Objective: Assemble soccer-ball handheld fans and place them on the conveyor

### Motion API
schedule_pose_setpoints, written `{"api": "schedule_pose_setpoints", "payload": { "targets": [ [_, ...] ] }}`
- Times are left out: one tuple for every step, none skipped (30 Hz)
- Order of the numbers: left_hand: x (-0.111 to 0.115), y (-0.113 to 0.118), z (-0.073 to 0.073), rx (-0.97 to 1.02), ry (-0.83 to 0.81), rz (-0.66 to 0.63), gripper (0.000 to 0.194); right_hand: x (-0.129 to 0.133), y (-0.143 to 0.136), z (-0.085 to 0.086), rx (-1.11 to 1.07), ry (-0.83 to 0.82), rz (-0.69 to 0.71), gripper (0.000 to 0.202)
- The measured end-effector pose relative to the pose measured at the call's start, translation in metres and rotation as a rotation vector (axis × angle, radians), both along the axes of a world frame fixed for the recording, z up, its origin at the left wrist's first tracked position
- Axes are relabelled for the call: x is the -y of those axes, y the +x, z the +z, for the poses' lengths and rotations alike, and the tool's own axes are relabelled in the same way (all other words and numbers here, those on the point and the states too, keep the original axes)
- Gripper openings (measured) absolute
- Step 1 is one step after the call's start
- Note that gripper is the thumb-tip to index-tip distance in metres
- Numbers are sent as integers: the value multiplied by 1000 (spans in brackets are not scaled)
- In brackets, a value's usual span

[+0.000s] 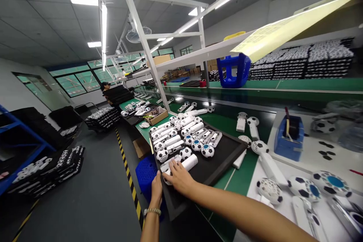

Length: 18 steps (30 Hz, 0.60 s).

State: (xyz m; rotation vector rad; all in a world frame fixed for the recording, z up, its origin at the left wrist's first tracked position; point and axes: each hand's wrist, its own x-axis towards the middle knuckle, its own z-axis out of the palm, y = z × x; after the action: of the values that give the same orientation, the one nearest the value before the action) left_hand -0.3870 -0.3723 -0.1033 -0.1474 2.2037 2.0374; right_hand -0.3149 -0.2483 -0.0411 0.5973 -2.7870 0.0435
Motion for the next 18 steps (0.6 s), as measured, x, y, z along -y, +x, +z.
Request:
{"api": "schedule_pose_setpoints", "payload": {
  "targets": [
    [0, 2, -2, 11, 20, -6, 34, -4, 2, 1, 43, -14, -11, 41],
    [1, 3, -4, 24, 34, -11, 33, -12, 7, 3, 91, -39, -6, 50],
    [1, 3, -6, 41, 42, -15, 33, -22, 15, 7, 136, -73, 13, 59],
    [2, 2, -8, 64, 44, -19, 33, -36, 25, 12, 172, -111, 30, 65],
    [3, 0, -10, 90, 42, -22, 33, -53, 38, 18, 192, -150, 40, 71],
    [3, -4, -11, 117, 39, -22, 35, -72, 53, 23, 200, -176, 18, 75],
    [3, -11, -10, 143, 36, -23, 37, -94, 67, 29, 211, -188, -53, 76],
    [2, -19, -9, 160, 35, -20, 39, -116, 81, 34, 238, -199, -156, 80],
    [0, -29, -7, 166, 36, -15, 40, -137, 93, 37, 307, -209, -239, 93],
    [-3, -39, -4, 163, 37, -7, 40, -156, 103, 40, 388, -207, -293, 104],
    [-6, -51, 0, 156, 34, 5, 38, -172, 111, 41, 448, -196, -328, 109],
    [-9, -61, 3, 149, 26, 22, 37, -183, 115, 40, 487, -177, -343, 110],
    [-12, -71, 6, 144, 11, 42, 35, -191, 118, 38, 490, -153, -350, 104],
    [-15, -78, 7, 141, -10, 63, 33, -194, 118, 35, 462, -125, -359, 91],
    [-17, -83, 9, 142, -36, 82, 32, -194, 117, 31, 420, -96, -371, 77],
    [-17, -86, 9, 142, -66, 100, 32, -192, 114, 28, 380, -67, -385, 65],
    [-17, -87, 9, 139, -98, 114, 32, -190, 111, 25, 347, -44, -392, 55],
    [-17, -86, 10, 132, -133, 126, 32, -188, 108, 24, 319, -28, -384, 47]
  ]
}}
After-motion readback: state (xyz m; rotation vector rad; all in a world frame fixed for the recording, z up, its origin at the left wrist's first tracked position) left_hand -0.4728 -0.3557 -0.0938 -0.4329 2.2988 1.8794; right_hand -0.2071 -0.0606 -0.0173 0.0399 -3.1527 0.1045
